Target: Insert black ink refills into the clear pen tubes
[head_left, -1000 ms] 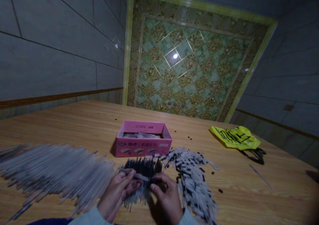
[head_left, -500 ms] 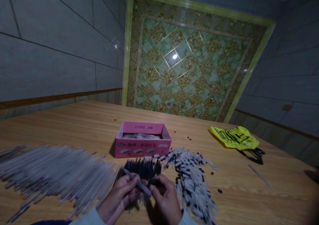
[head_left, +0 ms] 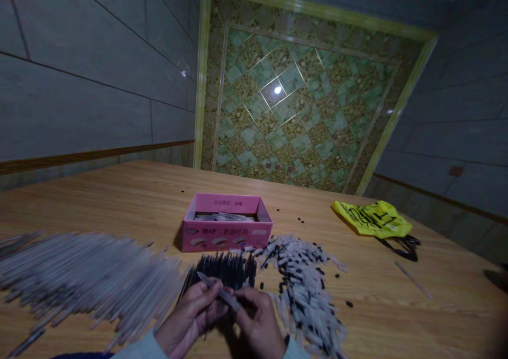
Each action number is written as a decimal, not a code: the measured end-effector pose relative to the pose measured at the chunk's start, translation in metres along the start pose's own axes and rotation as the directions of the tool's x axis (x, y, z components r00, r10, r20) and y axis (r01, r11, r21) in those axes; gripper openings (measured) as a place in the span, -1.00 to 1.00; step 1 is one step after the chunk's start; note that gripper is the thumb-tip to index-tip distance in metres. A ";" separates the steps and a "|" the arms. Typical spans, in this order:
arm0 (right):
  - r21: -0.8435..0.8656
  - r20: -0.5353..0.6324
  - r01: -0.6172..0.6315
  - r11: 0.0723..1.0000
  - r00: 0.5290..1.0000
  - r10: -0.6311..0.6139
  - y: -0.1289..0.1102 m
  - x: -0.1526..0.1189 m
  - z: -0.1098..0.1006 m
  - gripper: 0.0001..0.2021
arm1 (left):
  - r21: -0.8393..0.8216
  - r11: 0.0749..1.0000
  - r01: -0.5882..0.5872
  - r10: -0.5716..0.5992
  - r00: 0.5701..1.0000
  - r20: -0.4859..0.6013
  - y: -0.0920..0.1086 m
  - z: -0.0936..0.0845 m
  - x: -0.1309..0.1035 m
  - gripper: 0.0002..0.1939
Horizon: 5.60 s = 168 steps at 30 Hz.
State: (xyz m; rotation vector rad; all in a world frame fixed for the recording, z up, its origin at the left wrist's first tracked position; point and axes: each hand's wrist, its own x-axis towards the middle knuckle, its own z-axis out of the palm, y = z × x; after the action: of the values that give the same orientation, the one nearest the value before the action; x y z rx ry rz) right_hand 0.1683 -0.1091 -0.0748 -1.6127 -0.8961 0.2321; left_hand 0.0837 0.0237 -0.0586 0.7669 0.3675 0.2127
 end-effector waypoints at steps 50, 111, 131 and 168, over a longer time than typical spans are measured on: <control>-0.490 0.078 0.088 0.868 0.995 -0.057 0.002 -0.006 0.015 -0.85 | -0.041 0.965 -0.260 0.246 0.945 -0.216 0.005 -0.012 0.012 -0.93; 0.134 -0.131 -0.058 0.989 0.988 0.076 0.015 0.000 0.002 -0.62 | 0.156 0.960 -0.233 0.254 0.959 -0.128 -0.003 -0.008 0.009 -0.67; 0.052 -0.113 -0.036 0.998 0.993 0.042 0.020 0.000 0.002 -0.59 | 0.213 0.943 -0.257 0.287 0.950 -0.121 -0.001 -0.006 0.009 -0.67; -0.266 -0.093 0.111 0.958 0.986 -0.140 0.022 -0.004 0.013 -0.76 | 0.297 0.918 -0.261 0.315 0.938 -0.148 0.001 -0.028 -0.004 -0.63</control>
State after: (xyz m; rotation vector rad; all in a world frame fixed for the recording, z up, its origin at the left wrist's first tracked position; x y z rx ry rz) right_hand 0.1671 -0.1022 -0.0996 -1.7831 -0.9695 -0.0674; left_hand 0.0692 0.0408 -0.0754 1.0793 0.4729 0.5271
